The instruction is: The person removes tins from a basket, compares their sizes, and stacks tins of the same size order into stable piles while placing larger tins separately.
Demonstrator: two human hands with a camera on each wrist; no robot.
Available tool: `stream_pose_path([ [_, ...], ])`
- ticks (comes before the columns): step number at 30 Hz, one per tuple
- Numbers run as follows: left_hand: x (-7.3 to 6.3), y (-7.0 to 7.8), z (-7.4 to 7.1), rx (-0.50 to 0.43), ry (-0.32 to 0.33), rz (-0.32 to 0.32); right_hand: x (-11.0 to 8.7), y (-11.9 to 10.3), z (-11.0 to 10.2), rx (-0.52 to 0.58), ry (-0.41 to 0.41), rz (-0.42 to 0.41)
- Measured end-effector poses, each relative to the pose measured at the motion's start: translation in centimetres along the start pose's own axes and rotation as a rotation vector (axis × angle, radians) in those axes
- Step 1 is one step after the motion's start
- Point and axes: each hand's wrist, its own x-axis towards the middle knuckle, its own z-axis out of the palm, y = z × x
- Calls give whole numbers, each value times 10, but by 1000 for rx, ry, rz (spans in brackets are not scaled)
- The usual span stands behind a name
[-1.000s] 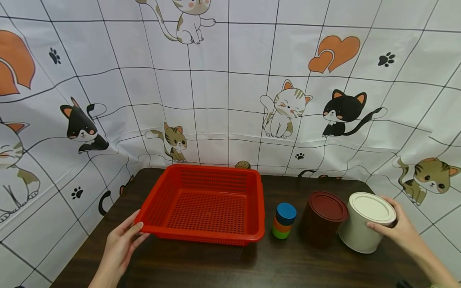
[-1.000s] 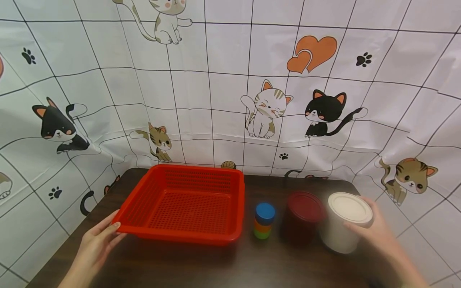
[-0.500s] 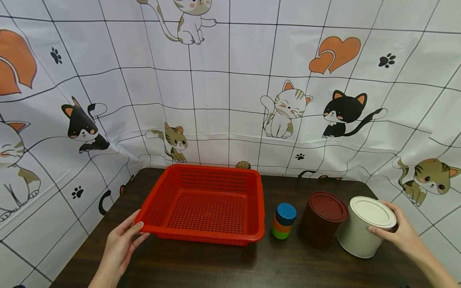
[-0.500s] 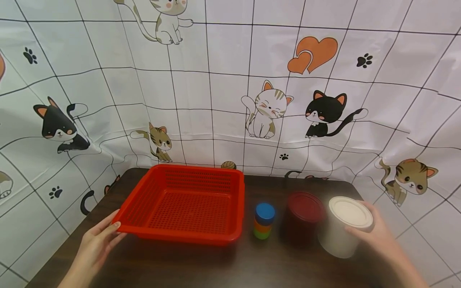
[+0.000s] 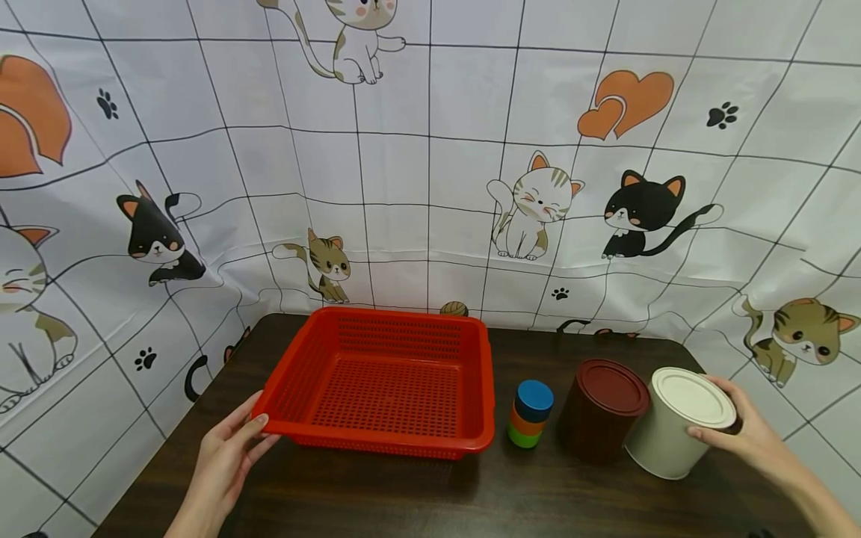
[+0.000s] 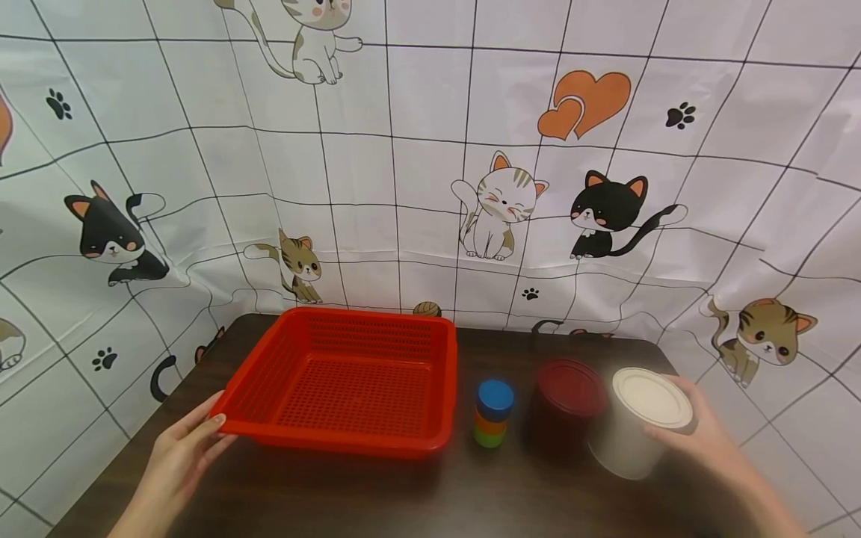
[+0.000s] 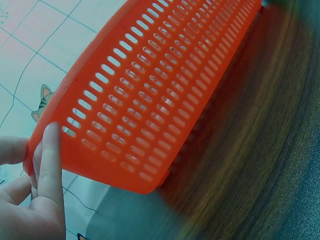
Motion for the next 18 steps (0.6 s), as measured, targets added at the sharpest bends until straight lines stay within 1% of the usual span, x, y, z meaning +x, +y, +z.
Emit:
stream_pose_path([
  [7,-1,0,-1,5,-2,-8,4,-3,-10,-40,-88,0],
  [12,-1,0,-1,9,-5,-10,5,-8,-16,-86,-139,56],
  [18,0,0,-1,7,-7,-3,6,-11,-19,-94,-170,95],
])
